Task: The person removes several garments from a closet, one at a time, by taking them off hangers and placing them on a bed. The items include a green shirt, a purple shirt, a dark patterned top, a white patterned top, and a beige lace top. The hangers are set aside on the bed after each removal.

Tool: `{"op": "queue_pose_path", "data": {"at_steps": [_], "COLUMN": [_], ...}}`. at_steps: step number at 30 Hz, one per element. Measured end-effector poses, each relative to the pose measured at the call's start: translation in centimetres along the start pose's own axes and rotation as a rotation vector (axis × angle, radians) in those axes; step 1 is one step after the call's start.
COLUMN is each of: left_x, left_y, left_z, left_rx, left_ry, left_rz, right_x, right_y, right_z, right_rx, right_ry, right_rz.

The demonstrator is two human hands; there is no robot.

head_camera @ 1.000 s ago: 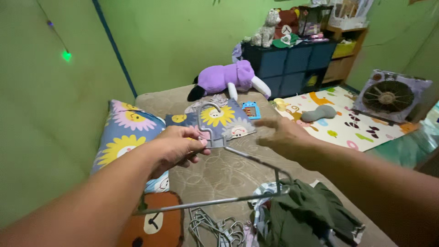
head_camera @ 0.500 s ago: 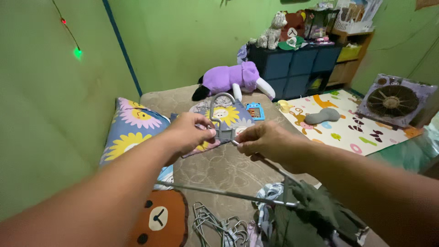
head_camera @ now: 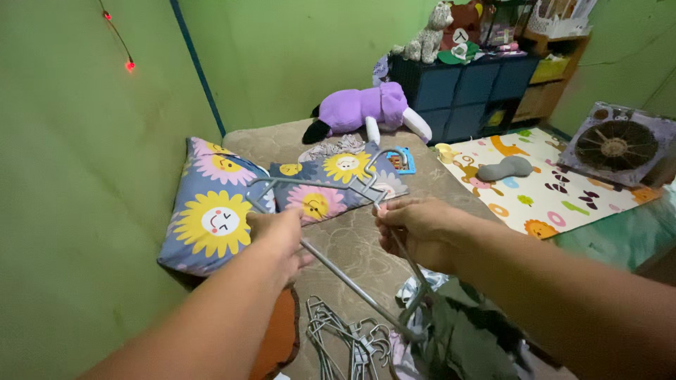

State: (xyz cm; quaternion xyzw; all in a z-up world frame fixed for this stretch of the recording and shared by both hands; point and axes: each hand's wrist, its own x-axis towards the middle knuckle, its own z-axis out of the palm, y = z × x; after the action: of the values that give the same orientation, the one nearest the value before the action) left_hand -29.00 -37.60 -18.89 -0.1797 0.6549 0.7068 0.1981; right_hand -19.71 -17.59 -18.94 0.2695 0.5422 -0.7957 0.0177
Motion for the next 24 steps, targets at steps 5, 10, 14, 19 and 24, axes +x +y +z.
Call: {"op": "queue_pose_path", "data": {"at_steps": [5,10,14,19,24], "left_x": [1.2,2.1,2.7,2.0,-0.5], "left_y": [-1.1,-1.6,-1.6,-0.7,-0.1], "left_z": [-0.5,-1.1,-1.4,-1.3,-1.0], "left_rx": [-0.041,0.000,0.202,0.339,0.289], "left_ry": [-0.120,-0.107,0.037,0.052,-0.022], "left_rz": [0.043,0.071,0.148,0.220,0.092], "right_x": [-0.7,-1.5,-2.0,-2.4,-2.5], "right_y": [0.9,1.5,1.4,0.8,0.3], "right_z": [1.5,1.3,0.4,0.1,0.3], "right_rx": [-0.158,-0.336,-0.599,-0.618,-0.636], "right_ry": [0.225,0.287,0.330,0.414,0.400], "right_rz": [0.002,0.072,0.207,0.188,0.155]}}
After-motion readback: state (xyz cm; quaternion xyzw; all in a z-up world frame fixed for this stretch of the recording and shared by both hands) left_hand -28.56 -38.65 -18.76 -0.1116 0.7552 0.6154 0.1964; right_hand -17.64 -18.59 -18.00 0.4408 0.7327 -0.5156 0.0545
